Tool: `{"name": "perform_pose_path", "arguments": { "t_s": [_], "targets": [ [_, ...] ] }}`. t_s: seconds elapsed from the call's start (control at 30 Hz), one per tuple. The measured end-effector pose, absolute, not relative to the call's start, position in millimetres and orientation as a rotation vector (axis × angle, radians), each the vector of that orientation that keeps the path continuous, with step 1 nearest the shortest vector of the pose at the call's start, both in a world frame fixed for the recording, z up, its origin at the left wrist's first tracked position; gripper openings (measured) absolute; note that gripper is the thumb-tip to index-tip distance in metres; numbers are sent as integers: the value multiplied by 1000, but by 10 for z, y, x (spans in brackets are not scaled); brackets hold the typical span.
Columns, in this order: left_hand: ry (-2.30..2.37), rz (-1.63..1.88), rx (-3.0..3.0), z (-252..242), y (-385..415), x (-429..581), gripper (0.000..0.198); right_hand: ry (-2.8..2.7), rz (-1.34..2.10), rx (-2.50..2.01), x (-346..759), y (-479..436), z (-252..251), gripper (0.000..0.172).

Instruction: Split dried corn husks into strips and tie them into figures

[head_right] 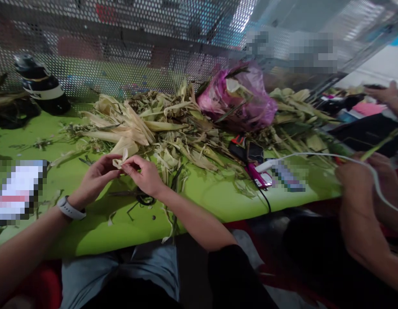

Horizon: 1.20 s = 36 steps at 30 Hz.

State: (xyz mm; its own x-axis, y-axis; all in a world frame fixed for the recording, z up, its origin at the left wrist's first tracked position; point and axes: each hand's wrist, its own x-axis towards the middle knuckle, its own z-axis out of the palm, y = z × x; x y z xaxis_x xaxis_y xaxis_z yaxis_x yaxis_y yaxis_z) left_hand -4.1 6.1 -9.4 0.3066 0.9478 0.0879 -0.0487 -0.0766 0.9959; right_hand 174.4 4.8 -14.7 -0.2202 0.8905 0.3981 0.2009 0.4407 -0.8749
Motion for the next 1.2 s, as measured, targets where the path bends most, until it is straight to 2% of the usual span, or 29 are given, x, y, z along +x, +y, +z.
{"name": "perform_pose_path", "arguments": {
  "t_s": [0.2,0.53,0.83,1.2],
  "targets": [
    [881,1082,1334,-108,74,-47,36,-1723,792,-963,1749,62,-188,18],
    [878,1038,1417,-91,66,-51,47,-1709,892,-1020,1751,63,-189,23],
    [851,1014,1396,-167,94,-45,33,-1731,812,-1036,1722,32,-182,26],
    [893,1076,1155,-82,72,-38,32,-1770,628,-1054,1763,94,-213,21]
  ]
}}
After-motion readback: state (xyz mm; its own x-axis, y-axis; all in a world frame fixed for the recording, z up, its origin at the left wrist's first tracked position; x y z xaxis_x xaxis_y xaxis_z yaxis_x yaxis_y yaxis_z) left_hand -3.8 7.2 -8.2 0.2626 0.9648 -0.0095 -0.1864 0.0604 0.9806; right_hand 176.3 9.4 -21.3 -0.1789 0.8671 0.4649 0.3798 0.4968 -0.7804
